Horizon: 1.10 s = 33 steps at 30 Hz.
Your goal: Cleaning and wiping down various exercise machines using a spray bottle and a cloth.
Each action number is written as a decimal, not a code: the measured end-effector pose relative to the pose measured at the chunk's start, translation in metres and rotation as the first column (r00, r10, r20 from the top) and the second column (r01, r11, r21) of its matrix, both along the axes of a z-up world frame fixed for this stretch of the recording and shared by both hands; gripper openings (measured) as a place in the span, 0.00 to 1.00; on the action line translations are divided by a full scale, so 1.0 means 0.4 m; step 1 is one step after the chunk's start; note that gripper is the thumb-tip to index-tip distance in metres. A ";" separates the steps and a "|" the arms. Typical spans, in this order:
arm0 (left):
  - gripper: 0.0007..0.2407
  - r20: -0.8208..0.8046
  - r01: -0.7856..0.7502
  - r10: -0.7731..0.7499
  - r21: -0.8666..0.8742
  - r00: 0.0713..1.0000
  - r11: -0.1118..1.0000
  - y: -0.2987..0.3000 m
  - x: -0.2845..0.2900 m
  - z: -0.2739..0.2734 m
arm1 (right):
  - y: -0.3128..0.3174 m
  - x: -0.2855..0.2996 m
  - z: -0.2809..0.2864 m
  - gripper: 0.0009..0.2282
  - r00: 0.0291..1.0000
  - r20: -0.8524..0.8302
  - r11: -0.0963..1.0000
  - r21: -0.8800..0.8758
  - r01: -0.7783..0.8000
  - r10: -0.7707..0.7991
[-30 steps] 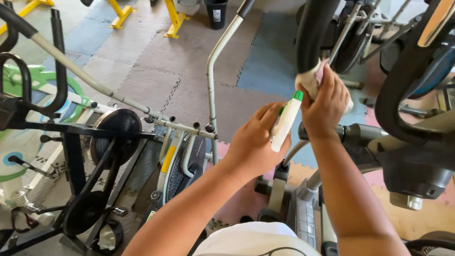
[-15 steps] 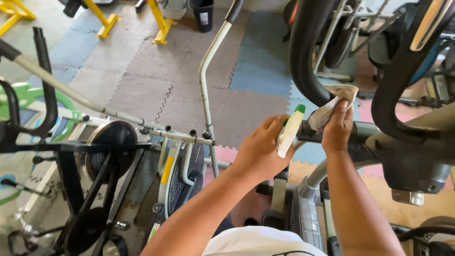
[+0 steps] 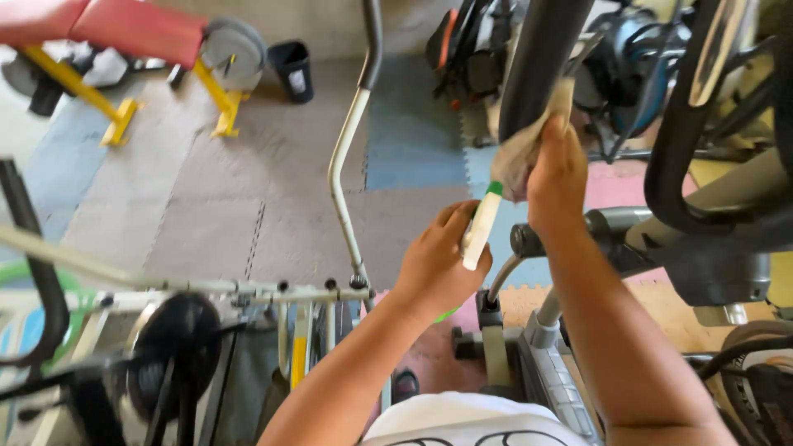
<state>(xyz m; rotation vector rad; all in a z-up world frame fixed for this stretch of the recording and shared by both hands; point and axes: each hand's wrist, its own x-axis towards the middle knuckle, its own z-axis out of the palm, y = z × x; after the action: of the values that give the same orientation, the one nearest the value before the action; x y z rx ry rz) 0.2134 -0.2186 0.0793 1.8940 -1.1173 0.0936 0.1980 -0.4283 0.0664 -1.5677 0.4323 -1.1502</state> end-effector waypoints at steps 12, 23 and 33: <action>0.22 -0.123 0.130 -0.133 -0.029 0.984 0.991 0.027 0.125 0.046 | 0.058 0.089 0.260 0.17 0.942 0.257 0.816 -0.483 0.318 -0.216; 0.21 -0.077 0.169 -0.176 -0.094 0.981 0.981 0.033 0.179 0.012 | -0.030 -0.002 -0.139 0.19 0.874 0.029 0.527 -0.788 0.318 -0.485; 0.21 -0.107 0.148 -0.148 -0.008 0.983 0.989 0.018 0.145 -0.027 | -0.145 -0.040 -0.281 0.11 0.838 -0.104 0.671 -0.655 0.347 -0.536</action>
<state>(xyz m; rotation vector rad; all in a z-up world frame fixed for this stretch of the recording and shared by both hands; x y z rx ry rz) 0.2715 -0.2112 0.0686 1.7876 -1.1802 -0.0906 0.1818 -0.4863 -0.0461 -2.3161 0.7197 -1.5483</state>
